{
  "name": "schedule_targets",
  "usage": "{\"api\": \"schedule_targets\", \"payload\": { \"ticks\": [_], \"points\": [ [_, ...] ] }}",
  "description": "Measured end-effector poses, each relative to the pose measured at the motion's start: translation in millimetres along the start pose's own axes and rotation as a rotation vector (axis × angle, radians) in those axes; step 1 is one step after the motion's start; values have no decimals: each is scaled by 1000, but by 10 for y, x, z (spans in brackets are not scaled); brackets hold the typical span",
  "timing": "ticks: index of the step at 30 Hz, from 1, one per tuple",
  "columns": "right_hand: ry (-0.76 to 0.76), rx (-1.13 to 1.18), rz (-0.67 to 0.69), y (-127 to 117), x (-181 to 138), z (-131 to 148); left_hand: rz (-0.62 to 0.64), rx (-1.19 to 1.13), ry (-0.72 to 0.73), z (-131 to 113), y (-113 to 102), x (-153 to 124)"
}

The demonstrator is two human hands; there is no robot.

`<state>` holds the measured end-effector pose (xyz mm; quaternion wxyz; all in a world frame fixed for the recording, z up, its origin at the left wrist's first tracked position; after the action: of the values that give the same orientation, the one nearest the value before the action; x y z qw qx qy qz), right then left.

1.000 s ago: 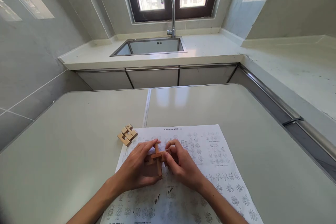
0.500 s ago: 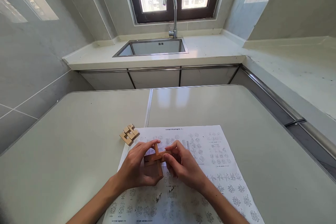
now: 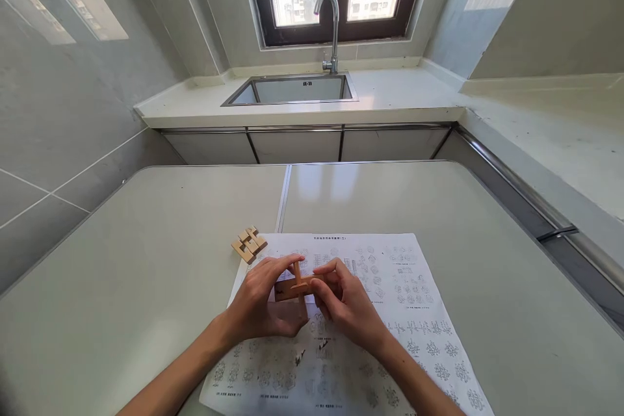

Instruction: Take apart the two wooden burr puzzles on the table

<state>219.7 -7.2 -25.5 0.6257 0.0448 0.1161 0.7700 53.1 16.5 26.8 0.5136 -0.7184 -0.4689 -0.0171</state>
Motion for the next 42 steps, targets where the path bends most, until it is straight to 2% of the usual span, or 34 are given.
{"api": "schedule_targets", "payload": {
  "ticks": [6,14,25,29,33,38,42],
  "points": [
    [13,35,-22,4,-8,-12,-22,3,9,-2,9,-35],
    [80,112,38,47,-27,11,10,-23,-14,-10,17,-43],
    [82,58,3,96,-4,-63,-6,-14,4,-63,19,-16],
    [45,50,-6,119,3,-19,0,-88,-2,-50,29,-17],
    [69,149,11,125,14,-33,41,-174,-58,3,40,-3],
    [146,198,3,96,25,-84,9,-277,-38,-10,-22,44],
    [170,232,-37,70,47,-60,-24,-347,-106,31,-46,54]
  ]
}}
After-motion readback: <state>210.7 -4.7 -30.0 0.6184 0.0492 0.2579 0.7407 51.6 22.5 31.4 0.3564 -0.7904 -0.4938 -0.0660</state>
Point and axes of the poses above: each hand's wrist, its own x-axis towards the middle knuckle, its own y-axis out of the palm, z = x × y, the point moved 6 cm from there along x, towards the middle knuckle, and after that the axes turned 4 degrees about x, right-handed, at the moved point
